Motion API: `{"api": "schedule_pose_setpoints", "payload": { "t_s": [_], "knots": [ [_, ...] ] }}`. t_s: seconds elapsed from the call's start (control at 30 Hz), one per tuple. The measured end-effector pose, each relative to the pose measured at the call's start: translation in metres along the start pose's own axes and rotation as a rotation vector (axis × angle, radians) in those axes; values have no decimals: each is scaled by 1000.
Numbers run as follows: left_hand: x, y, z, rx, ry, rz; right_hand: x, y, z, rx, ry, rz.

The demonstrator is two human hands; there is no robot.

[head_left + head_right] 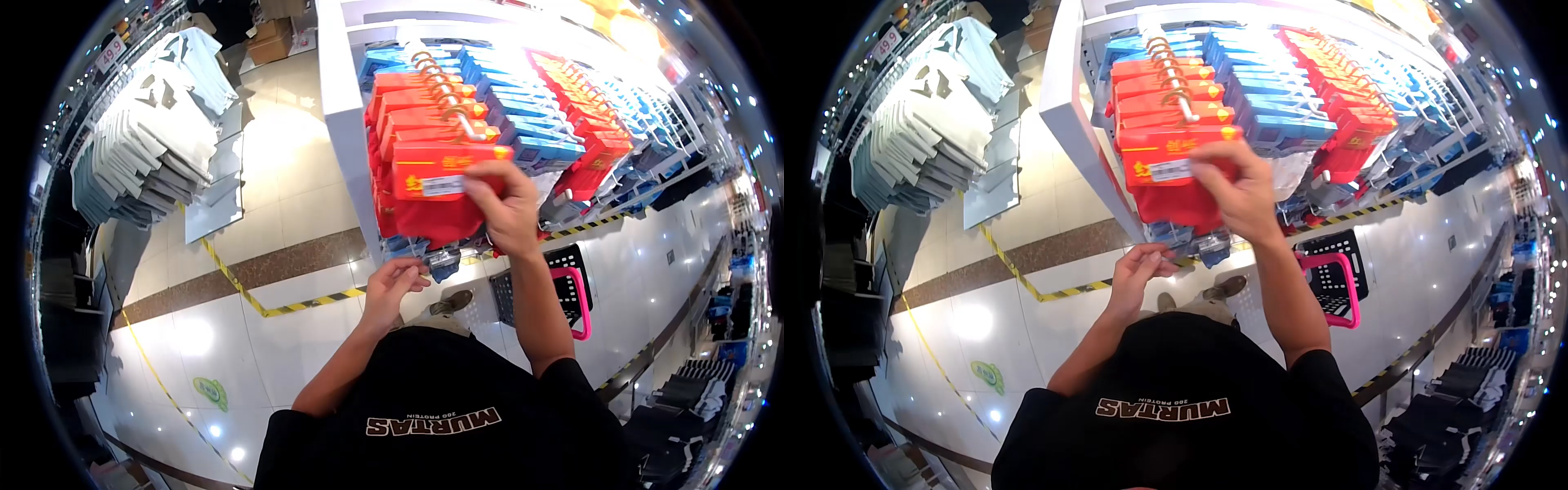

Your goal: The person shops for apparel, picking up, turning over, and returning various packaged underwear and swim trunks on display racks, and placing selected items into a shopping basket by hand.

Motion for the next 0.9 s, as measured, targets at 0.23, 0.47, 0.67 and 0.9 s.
{"api": "schedule_pose_setpoints", "payload": {
  "t_s": [0.23, 0.47, 0.67, 0.9],
  "knots": [
    [-39, -13, -3, 43, -125, 38, 3, 3, -19, -38, -70, -133],
    [-57, -34, -7, 73, -192, 107, 3, -75, -54, 282, -103, -319],
    [-61, -27, 3, -41, -172, 181, 15, -111, -14, 579, -7, -89],
    [-47, -13, 2, -52, -123, 164, 34, -96, -20, 523, 138, 162]
  ]
}}
Point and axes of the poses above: each hand's wrist, its own z-axis towards the middle knuckle, its own y-axis out of the palm, x = y × z, the point moved 4 cm from there along z, towards the middle knuckle
